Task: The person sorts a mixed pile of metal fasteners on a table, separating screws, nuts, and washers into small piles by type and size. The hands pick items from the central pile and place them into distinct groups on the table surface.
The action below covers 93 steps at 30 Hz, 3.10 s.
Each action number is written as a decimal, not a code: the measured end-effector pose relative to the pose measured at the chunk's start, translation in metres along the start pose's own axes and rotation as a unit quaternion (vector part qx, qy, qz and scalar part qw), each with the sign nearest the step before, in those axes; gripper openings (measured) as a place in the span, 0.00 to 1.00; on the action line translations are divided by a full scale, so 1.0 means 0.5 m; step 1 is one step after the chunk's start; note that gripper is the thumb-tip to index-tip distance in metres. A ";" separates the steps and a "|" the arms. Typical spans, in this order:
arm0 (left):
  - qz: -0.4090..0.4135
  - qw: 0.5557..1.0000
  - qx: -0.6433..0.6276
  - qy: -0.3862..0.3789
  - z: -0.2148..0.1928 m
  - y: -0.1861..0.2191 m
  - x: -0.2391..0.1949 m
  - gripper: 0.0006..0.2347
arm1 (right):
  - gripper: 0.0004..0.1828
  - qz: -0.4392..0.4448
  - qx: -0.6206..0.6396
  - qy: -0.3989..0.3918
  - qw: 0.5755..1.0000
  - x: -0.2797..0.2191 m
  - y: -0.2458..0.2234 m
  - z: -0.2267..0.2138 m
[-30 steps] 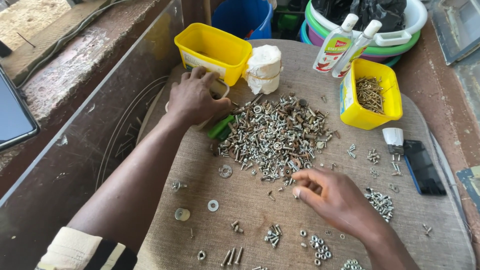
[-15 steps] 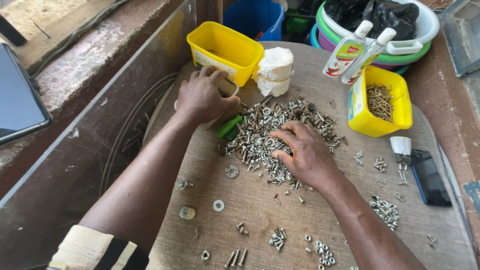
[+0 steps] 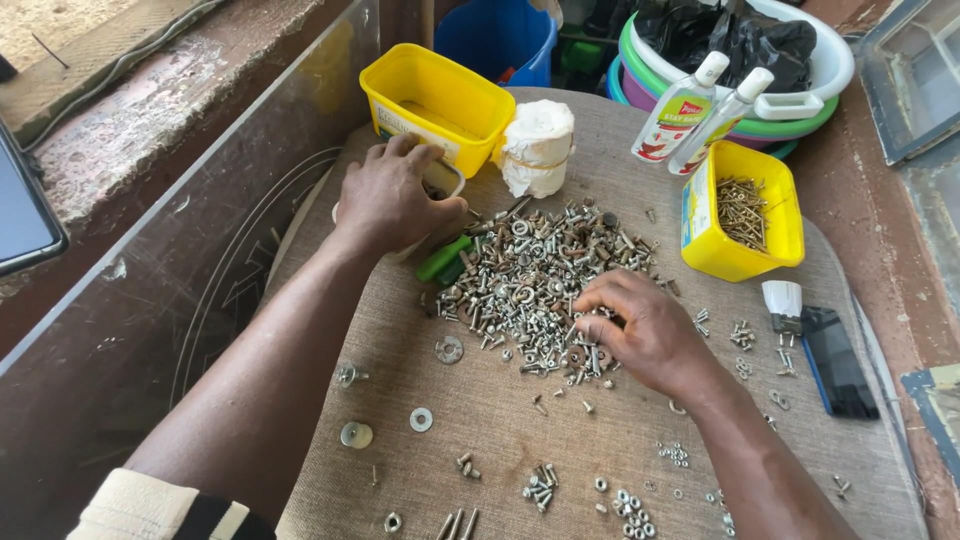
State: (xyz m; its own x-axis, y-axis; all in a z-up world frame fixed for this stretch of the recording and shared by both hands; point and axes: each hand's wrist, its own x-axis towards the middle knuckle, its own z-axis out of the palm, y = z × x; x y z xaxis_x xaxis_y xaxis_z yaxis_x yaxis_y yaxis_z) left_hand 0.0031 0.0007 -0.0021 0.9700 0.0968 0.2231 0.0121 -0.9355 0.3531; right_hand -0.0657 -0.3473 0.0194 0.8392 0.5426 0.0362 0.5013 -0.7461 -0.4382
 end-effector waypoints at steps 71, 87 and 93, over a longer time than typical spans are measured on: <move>0.015 0.999 0.024 -0.031 -0.044 0.037 -0.011 0.35 | 0.13 -0.052 -0.108 0.117 0.986 -0.031 0.002 0.053; -0.032 0.994 0.067 -0.079 -0.058 0.053 -0.011 0.36 | 0.12 0.372 -0.076 0.106 0.919 -0.258 0.206 -0.097; -0.032 0.994 0.073 -0.079 -0.059 0.056 -0.013 0.36 | 0.17 0.360 -0.071 0.096 0.925 -0.268 0.256 -0.122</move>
State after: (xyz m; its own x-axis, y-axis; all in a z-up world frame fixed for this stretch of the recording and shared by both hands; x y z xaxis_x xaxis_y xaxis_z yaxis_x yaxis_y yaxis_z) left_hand -0.0099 -0.0160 0.0329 0.9920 0.1131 0.0555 0.0981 -0.9697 0.2237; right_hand -0.1012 -0.5392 0.0133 0.9816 -0.1832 -0.0541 -0.1910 -0.9381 -0.2888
